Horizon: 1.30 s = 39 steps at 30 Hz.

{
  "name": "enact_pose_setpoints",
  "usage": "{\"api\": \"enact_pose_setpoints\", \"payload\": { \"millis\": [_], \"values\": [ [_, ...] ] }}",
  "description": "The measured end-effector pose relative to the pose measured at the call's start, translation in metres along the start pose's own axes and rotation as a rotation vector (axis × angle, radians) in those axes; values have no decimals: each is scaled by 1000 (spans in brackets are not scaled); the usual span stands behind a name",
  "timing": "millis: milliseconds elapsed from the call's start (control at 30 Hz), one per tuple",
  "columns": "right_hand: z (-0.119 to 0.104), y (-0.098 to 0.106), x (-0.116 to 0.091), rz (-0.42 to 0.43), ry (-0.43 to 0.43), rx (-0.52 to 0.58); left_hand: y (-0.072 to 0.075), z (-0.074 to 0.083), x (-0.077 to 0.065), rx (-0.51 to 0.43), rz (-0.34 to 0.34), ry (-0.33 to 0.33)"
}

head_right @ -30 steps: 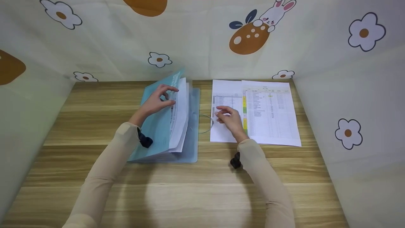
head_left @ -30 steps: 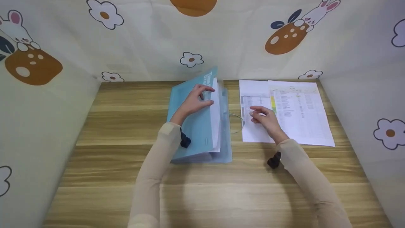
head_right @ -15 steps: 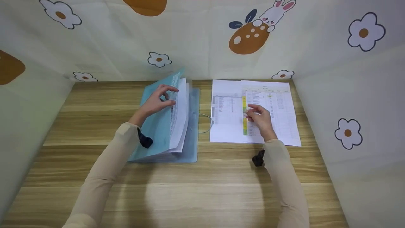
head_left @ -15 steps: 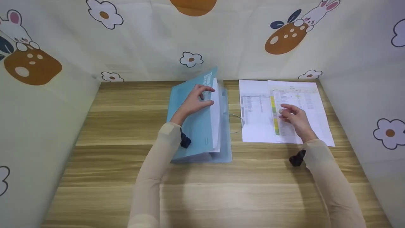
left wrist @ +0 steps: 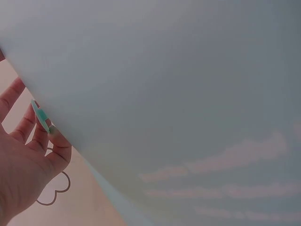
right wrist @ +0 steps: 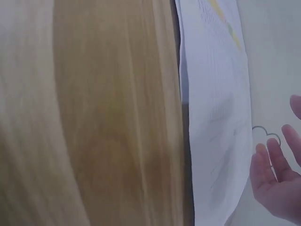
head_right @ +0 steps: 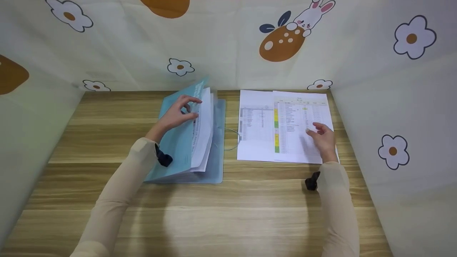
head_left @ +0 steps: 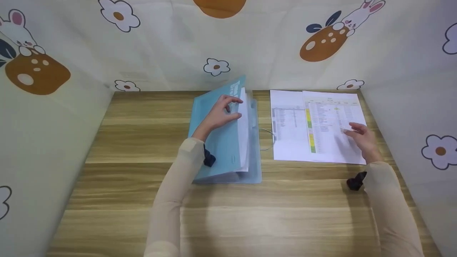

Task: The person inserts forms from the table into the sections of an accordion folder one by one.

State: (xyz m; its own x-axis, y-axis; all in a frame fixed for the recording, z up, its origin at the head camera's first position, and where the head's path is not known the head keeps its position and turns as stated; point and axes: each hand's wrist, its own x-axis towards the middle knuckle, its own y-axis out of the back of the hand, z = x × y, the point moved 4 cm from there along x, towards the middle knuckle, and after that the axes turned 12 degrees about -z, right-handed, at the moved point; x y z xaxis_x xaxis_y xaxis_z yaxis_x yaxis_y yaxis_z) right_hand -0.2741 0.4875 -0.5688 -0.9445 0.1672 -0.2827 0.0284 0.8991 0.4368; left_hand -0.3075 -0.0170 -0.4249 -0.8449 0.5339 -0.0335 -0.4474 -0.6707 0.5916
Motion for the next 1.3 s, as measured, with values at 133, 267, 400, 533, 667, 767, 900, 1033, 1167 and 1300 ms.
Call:
{"api": "enact_pose_setpoints", "payload": {
  "millis": [133, 267, 400, 533, 667, 767, 900, 1033, 1167, 1300],
  "values": [
    [0, 13, -17, 6, -66, -110, 0, 1, 0, -8, -6, -12],
    [-23, 13, -47, -17, -105, -101, 0, 1, 0, -7, -10, -9],
    [-39, 10, -64, -31, -131, -120, 0, 0, 0, -4, -10, 2],
    [-41, 11, -68, -7, -160, -186, -1, 0, 0, -14, -9, 7],
    [-39, 11, -67, 6, -175, -241, -1, 0, 0, -17, -12, 7],
    [-38, 11, -66, 16, -176, -281, -2, -1, 0, -8, -14, 6],
    [-36, 12, -64, 26, -181, -317, -1, -1, 0, -4, -10, 7],
    [-34, 13, -63, 20, -163, -332, -2, -1, 1, -7, -7, -9],
    [-35, 15, -65, -7, -141, -309, -2, -1, 1, -7, -8, -28],
    [-37, 16, -64, -43, -155, -304, -2, 0, 2, -7, -9, -27]
  ]
}}
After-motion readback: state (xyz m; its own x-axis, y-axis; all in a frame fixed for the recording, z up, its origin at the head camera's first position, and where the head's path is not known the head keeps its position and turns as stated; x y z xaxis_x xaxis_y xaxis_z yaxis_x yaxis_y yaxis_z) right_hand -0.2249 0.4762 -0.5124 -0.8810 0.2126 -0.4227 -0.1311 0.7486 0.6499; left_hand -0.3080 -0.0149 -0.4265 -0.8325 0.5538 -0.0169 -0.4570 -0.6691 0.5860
